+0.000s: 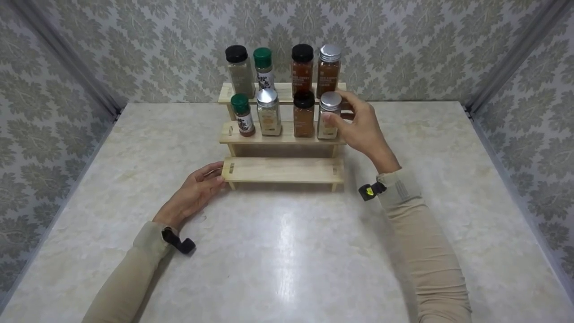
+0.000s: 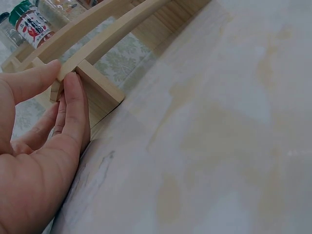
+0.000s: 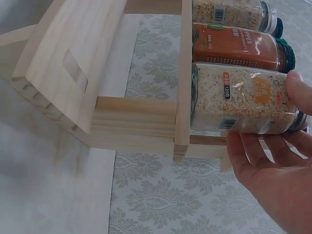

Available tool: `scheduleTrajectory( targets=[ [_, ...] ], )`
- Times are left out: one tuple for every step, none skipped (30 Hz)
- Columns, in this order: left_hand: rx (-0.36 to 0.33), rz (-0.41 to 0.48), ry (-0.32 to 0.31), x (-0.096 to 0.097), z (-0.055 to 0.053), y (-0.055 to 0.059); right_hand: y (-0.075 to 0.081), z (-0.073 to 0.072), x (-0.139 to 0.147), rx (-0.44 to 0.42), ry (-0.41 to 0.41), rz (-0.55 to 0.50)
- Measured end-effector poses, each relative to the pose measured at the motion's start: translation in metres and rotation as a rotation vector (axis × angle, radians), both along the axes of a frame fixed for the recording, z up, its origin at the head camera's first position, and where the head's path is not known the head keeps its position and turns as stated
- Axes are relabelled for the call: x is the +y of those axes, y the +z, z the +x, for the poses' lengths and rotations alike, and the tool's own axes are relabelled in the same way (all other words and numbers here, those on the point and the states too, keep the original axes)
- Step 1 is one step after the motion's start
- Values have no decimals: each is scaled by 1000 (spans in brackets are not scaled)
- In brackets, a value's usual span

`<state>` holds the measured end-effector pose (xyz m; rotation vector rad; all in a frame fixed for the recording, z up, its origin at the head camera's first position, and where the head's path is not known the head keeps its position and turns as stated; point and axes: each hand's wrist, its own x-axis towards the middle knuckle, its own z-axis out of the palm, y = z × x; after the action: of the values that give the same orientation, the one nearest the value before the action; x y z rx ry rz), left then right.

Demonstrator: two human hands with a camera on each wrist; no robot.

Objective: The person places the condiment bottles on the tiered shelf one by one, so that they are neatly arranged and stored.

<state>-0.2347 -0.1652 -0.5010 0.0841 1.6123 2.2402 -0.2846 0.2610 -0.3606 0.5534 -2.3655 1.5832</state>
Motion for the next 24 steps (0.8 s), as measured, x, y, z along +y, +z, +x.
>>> scheduleTrajectory(
  targets=[
    [1, -1, -1, -1, 0, 0, 0, 0, -1, -2, 1, -3],
    [2, -6, -1, -1, 0, 0, -1, -1, -1, -3, 2, -6],
    [3, -10, 1, -2, 0, 0, -1, -1, -2, -4, 3, -9],
    [3, -12, 3, -2, 0, 0, -1, -1, -3, -4, 4, -12],
    [3, -14, 4, -3, 0, 0, -2, -2, -3, -4, 5, -16],
    [6, -16, 4, -3, 0, 0, -2, -2, -4, -5, 6, -21],
    [7, -16, 4, -3, 0, -1, -2, -2, -5, -6, 7, -24],
    [7, -14, 5, -3, 0, -1, -2, -2, -5, -8, 6, -23],
    [5, -13, 7, -3, 1, -1, -3, -2, -6, -10, 7, -22],
    [5, -11, 8, -3, 1, -2, -3, -2, -6, -12, 8, -21],
    [3, -8, 10, -3, 2, -2, -3, -1, -6, -13, 7, -17],
    [0, -7, 12, -4, 2, -2, -4, -2, -6, -15, 7, -11],
    [-2, -6, 14, -4, 2, -2, -4, -2, -6, -16, 4, -1],
    [-6, -1, 16, -4, 1, -2, -3, -2, -6, -14, 1, 8],
    [-6, 3, 15, -4, 1, -1, -3, -2, -5, -13, -3, 13],
    [-6, 6, 14, -4, -1, 0, -2, -1, -4, -11, -14, 23],
    [-8, 12, 11, -5, -2, 1, 0, -1, -3, -6, -22, 31],
    [-6, 17, 6, -6, -3, 3, 1, 0, 0, 2, -32, 39],
    [-3, 13, -1, -7, -4, 5, 3, 0, 3, 9, -41, 45],
    [0, -3, -4, -10, -6, 8, 6, 1, 7, 22, -51, 58],
    [7, -28, -8, -13, -7, 11, 8, 3, 12, 33, -65, 77],
    [18, -64, -10, -17, -8, 15, 10, 4, 17, 45, -78, 102],
    [37, -107, -10, -22, -10, 21, 12, 5, 22, 56, -87, 128],
    [64, -162, -7, -28, -11, 27, 13, 5, 29, 65, -96, 159]
  ],
)
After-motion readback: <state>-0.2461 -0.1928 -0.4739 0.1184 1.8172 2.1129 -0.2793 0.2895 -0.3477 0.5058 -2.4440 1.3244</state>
